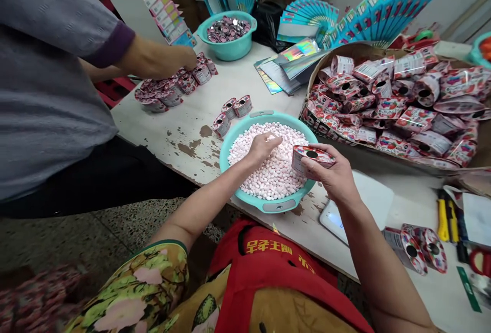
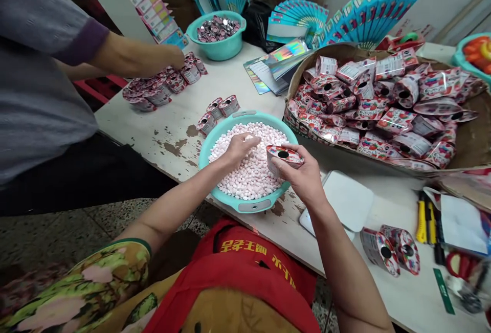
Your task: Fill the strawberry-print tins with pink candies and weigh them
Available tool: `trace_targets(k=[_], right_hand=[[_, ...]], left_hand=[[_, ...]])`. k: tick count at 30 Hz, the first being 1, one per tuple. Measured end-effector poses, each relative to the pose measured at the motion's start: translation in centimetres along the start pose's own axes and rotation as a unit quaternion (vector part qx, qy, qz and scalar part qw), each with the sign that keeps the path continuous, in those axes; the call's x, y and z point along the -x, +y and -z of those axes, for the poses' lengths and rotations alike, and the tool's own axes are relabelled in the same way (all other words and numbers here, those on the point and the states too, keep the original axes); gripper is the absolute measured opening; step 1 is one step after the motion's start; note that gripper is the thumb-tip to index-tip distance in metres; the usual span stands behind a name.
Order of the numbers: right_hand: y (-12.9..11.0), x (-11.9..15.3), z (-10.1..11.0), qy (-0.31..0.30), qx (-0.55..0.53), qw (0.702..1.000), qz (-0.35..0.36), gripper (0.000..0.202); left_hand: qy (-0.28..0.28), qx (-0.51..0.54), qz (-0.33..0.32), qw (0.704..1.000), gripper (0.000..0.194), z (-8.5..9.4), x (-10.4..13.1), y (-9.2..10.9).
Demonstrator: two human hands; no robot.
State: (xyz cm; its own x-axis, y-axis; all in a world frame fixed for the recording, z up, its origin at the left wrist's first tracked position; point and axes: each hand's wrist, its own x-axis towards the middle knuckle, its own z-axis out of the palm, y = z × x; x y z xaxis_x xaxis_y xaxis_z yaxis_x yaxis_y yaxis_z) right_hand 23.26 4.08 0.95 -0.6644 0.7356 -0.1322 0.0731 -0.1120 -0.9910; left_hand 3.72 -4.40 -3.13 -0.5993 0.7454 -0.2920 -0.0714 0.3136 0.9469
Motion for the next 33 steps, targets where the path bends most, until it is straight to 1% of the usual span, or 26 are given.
trace_targets(k=[2, 3, 4, 5, 7, 10, 12, 13, 17, 19, 23, 25, 28, 30, 33], right_hand=[[-0.3, -0.4, -0.8, -0.019, 0.047, 0.999, 0.018, 0.049], [-0.4, -0.5, -1.3, -0.028, 0.075, 0.996, 0.029, 0.047], [-0.5, -0.6, -1.9, -0.039, 0.104, 0.993, 0.043, 0.045], [-0.6, -0.7, -2.5, -0.049, 0.134, 0.988, 0.059, 0.042], [-0.8, -1.0, -3.7, -0.060, 0.202, 0.973, 0.091, 0.038], [-0.9, -1.5, -5.2, -0.047, 0.305, 0.945, 0.109, 0.037], [-0.9, -1.8, -5.6, -0.039, 0.343, 0.933, 0.102, 0.038], [-0.9, -2.0, -5.6, -0.036, 0.348, 0.932, 0.098, 0.038], [-0.8, -2.4, -4.9, -0.028, 0.318, 0.944, 0.087, 0.038], [-0.7, -2.4, -4.7, -0.017, 0.304, 0.948, 0.090, 0.037], [-0.5, -2.2, -4.8, 0.004, 0.329, 0.937, 0.119, 0.035], [-0.5, -2.2, -5.0, 0.003, 0.328, 0.936, 0.125, 0.036], [-0.4, -2.5, -5.0, 0.000, 0.303, 0.947, 0.112, 0.039], [-0.5, -2.6, -4.8, -0.001, 0.301, 0.948, 0.103, 0.037], [-0.7, -2.6, -4.6, -0.003, 0.316, 0.943, 0.101, 0.031]], left_hand=[[0.018, 0.161, 0.019, 0.987, 0.027, 0.0, 0.8, 1.6], [0.024, 0.220, 0.013, 0.975, 0.028, -0.1, 1.3, 2.5], [0.018, 0.266, -0.001, 0.964, 0.028, -0.3, 1.7, 3.5], [0.017, 0.306, -0.015, 0.952, 0.027, -0.5, 2.1, 4.3], [0.034, 0.372, -0.036, 0.927, 0.027, -1.3, 2.4, 5.5], [0.066, 0.431, -0.042, 0.899, 0.034, -2.3, 2.3, 6.1], [0.070, 0.443, -0.043, 0.893, 0.040, -2.6, 2.1, 6.1], [0.070, 0.445, -0.044, 0.891, 0.042, -2.7, 2.0, 6.0], [0.066, 0.438, -0.066, 0.894, 0.039, -2.9, 2.0, 6.1], [0.062, 0.425, -0.078, 0.900, 0.037, -3.3, 2.0, 6.2], [0.084, 0.377, -0.070, 0.920, 0.038, -3.8, 1.9, 6.5], [0.080, 0.357, -0.066, 0.928, 0.039, -3.8, 1.8, 6.7], [0.066, 0.352, -0.070, 0.931, 0.044, -3.7, 1.3, 6.9], [0.078, 0.349, -0.070, 0.931, 0.046, -3.7, 1.0, 6.9], [0.080, 0.338, -0.066, 0.935, 0.039, -3.8, 0.7, 6.8]])
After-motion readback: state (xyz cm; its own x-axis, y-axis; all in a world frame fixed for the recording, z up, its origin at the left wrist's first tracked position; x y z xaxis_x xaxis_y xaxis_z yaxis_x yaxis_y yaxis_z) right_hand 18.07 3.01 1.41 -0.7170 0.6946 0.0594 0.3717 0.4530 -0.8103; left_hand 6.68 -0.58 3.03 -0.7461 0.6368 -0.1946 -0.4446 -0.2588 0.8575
